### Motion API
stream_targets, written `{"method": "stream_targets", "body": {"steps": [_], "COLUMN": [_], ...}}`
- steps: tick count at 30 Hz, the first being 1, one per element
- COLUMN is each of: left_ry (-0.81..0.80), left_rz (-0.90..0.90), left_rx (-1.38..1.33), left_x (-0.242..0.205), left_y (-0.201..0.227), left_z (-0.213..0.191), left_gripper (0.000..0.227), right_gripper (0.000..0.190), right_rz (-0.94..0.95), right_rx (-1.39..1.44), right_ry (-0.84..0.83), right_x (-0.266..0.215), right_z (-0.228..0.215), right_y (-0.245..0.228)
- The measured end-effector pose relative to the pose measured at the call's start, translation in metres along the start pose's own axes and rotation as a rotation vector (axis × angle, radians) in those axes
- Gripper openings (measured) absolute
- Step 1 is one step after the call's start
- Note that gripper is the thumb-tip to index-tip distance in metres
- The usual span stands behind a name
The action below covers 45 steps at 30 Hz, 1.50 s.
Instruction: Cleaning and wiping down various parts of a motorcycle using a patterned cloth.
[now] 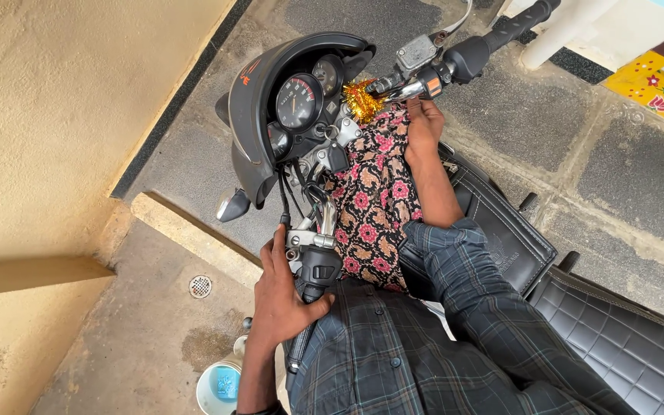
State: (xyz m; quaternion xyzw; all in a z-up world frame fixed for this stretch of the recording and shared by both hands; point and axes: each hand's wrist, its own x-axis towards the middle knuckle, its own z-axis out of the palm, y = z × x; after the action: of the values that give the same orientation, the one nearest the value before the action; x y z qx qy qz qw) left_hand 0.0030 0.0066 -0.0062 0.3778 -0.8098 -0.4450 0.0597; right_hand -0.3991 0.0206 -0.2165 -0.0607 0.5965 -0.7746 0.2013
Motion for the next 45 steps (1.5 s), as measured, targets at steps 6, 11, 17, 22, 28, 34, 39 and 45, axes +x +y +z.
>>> {"method": "stream_targets", "body": {"steps": [6, 11, 17, 22, 28, 34, 39, 45], "left_ry": [-0.001, 0.01, 0.015, 0.004, 0.022, -0.006, -0.006, -0.003], "left_rz": [-0.011, -0.005, 0.004, -0.003, 0.02, -0.009, -0.005, -0.003], "left_rx": [-0.013, -0.016, -0.011, -0.015, -0.013, -0.029, -0.014, -0.013], "left_x": [-0.001, -0.002, -0.002, -0.001, -0.001, 0.0, 0.001, 0.002], "left_y": [0.001, 0.0, -0.001, 0.0, -0.001, -0.001, -0.002, -0.001], "left_z": [-0.001, 0.0, 0.001, 0.001, 0.001, 0.0, 0.0, 0.0], "left_gripper": [0.133, 0.134, 0.133, 0.134, 0.133, 0.133, 0.135, 0.136], "right_gripper": [0.032, 0.034, 0.023, 0.016, 0.016, 0.011, 0.008, 0.022], "right_rz": [0.049, 0.093, 0.191, 0.216, 0.367, 0.062, -0.571, -0.238], "right_rx": [-0.069, -0.049, 0.082, 0.205, 0.277, 0.159, -0.646, -0.117], "right_ry": [0.073, 0.084, 0.032, -0.079, 0.002, 0.168, 0.26, 0.241], "right_x": [-0.004, 0.01, -0.006, -0.015, -0.03, -0.026, -0.052, -0.004], "right_z": [0.01, -0.003, 0.004, 0.007, 0.016, 0.002, 0.028, -0.004], "right_y": [0.0, 0.023, -0.011, -0.028, -0.046, -0.011, -0.047, 0.015]}}
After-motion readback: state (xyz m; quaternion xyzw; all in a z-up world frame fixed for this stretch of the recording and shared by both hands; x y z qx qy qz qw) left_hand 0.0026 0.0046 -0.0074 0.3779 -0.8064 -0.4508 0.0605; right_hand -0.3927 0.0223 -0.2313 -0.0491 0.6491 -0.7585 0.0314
